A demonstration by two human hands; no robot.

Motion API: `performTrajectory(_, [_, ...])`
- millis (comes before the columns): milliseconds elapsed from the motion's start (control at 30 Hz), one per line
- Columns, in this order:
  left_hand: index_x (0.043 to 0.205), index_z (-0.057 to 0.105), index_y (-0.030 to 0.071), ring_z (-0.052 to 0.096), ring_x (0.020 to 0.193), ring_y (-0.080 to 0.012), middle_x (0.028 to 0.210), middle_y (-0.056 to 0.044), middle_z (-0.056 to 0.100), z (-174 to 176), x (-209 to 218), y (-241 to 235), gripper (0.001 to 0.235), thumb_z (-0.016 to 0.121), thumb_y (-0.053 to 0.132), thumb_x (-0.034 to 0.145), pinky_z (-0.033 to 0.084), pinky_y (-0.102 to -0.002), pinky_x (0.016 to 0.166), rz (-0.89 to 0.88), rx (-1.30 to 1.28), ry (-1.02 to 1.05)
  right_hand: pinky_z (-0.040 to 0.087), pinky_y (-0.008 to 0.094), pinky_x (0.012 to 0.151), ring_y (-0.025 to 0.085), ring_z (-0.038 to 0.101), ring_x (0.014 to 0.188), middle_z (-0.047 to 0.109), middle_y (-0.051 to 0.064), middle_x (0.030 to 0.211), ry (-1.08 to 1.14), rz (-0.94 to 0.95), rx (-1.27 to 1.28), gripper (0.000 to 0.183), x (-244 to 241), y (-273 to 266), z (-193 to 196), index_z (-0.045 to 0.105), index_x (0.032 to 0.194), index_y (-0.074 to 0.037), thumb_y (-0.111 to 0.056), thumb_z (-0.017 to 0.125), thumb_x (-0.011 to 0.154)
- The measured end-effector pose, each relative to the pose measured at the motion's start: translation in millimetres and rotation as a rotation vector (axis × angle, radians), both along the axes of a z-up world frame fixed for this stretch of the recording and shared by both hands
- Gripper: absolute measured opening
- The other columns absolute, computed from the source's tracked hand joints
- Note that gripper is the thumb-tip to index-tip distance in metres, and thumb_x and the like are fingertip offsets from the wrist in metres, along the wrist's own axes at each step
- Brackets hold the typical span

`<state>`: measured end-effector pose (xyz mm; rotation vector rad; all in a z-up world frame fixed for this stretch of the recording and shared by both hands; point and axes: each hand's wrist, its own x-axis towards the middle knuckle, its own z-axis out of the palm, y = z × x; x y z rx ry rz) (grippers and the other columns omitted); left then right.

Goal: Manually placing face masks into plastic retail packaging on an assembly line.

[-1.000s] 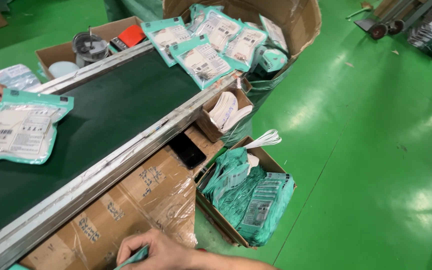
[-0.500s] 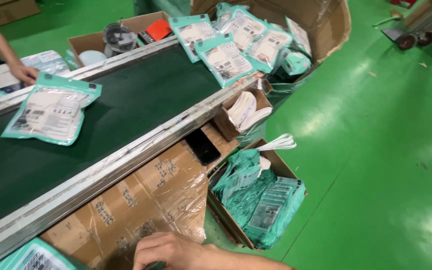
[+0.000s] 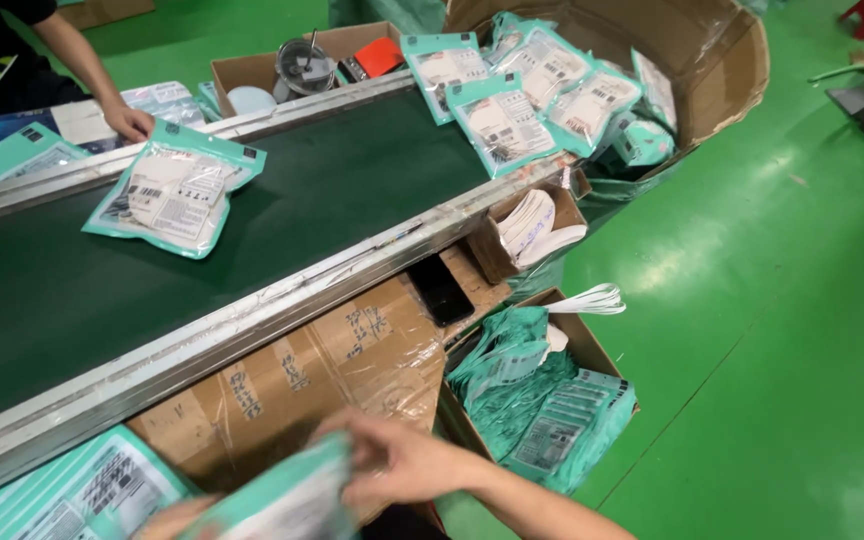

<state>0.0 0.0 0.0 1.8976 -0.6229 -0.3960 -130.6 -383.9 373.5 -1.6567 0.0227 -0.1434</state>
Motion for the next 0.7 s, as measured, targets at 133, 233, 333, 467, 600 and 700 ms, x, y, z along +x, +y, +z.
performTrajectory(133, [0.117,0.066,-0.002,0.069,0.11,-0.0246,0.115,-0.018,0.071,252,-9,-139,0.029,0.065,0.004,0.089,0.055,-0.036,0.1,0.101,-0.183,0.018,0.054,0.031,0.091,0.013,0.065,0.101,0.07,0.006,0.11,0.056,0.288,-0.069,0.037,10,-39,-30,0.066,0.124,-0.006,-0.023,0.076,0.093])
performTrajectory(233, [0.13,0.057,-0.005,0.067,0.121,-0.0253,0.128,-0.02,0.068,344,-21,-175,0.04,0.063,0.001,0.091,0.054,-0.036,0.104,0.242,-0.393,0.029,0.056,0.036,0.083,0.016,0.068,0.093,0.074,0.007,0.104,0.107,-0.153,-0.408,0.032,35,-146,-48,0.071,0.12,-0.006,-0.027,0.074,0.097])
performTrajectory(333, [0.133,0.058,-0.002,0.067,0.121,-0.0244,0.129,-0.016,0.068,368,-7,-207,0.044,0.063,0.001,0.09,0.053,-0.034,0.103,0.211,-0.315,-0.004,0.055,0.042,0.089,0.022,0.064,0.103,0.065,0.007,0.114,-0.022,-0.687,-0.156,0.045,79,-257,-45,0.052,0.135,-0.001,-0.027,0.07,0.102])
performTrajectory(467, [0.13,0.061,0.008,0.062,0.127,-0.0291,0.138,-0.011,0.063,398,12,-284,0.046,0.073,0.014,0.086,0.047,-0.038,0.106,-0.049,0.016,-0.277,0.05,0.045,0.109,0.03,0.057,0.135,0.045,0.016,0.154,-0.225,-0.775,-0.434,0.077,140,-305,-22,0.034,0.155,-0.007,-0.012,0.075,0.089])
performTrajectory(600, [0.14,0.052,0.006,0.041,0.14,-0.0376,0.151,-0.016,0.047,384,49,-382,0.061,0.074,0.018,0.085,0.035,-0.047,0.114,-0.252,0.132,-0.41,0.032,0.053,0.122,0.042,0.033,0.15,0.033,0.022,0.162,-0.376,-0.588,-1.029,0.085,193,-323,-31,0.029,0.157,-0.007,-0.008,0.079,0.089])
performTrajectory(700, [0.141,0.048,0.001,0.037,0.143,-0.0406,0.152,-0.02,0.044,370,79,-441,0.071,0.079,0.023,0.081,0.03,-0.053,0.117,-0.288,0.08,-0.674,0.03,0.053,0.119,0.041,0.028,0.152,0.032,0.021,0.164,-0.17,-0.397,-1.597,0.083,230,-348,-38,0.04,0.159,-0.017,-0.001,0.069,0.082])
